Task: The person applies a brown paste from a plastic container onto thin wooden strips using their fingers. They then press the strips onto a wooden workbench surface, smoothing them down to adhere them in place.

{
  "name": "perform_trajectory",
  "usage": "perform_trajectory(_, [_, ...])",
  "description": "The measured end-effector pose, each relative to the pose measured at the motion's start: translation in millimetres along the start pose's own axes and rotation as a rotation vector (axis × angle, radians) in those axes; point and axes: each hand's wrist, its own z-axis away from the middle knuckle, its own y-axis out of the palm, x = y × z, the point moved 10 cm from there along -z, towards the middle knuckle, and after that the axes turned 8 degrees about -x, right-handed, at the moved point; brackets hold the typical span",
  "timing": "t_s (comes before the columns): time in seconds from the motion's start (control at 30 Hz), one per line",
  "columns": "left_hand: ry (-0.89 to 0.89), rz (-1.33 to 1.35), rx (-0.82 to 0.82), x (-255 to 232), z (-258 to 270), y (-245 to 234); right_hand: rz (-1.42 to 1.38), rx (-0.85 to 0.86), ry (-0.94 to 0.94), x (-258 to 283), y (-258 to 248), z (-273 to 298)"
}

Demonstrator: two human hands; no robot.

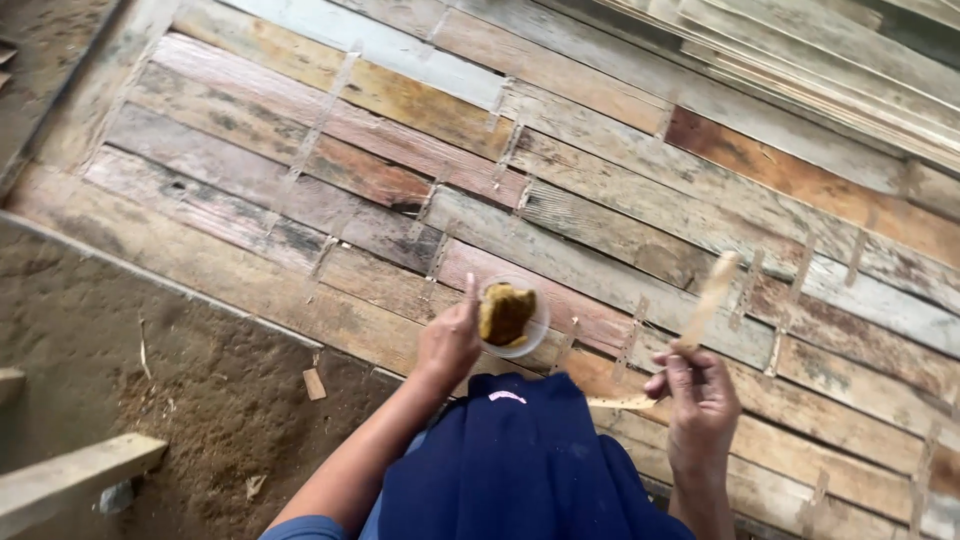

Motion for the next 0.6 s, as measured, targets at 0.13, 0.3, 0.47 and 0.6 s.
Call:
perform_trajectory(0.13, [0.078, -0.17, -0.347, -4, 8, -58, 0.043, -0.279, -0.144, 30, -45, 12])
perform_trajectory(0.3, [0.468, 0.31, -0.459, -105, 35, -133, 0.089, -0.427, -0.369, 66, -75, 46])
perform_trajectory(0.47, [0.706, 0.721, 1.061, -200, 135, -26, -0.034, -0.676, -0.291, 66, -143, 62])
perform_trajectory(0.6, [0.456, 0.294, 1.252, -157, 153, 65, -0.115, -0.862, -0.322, 65, -213, 87])
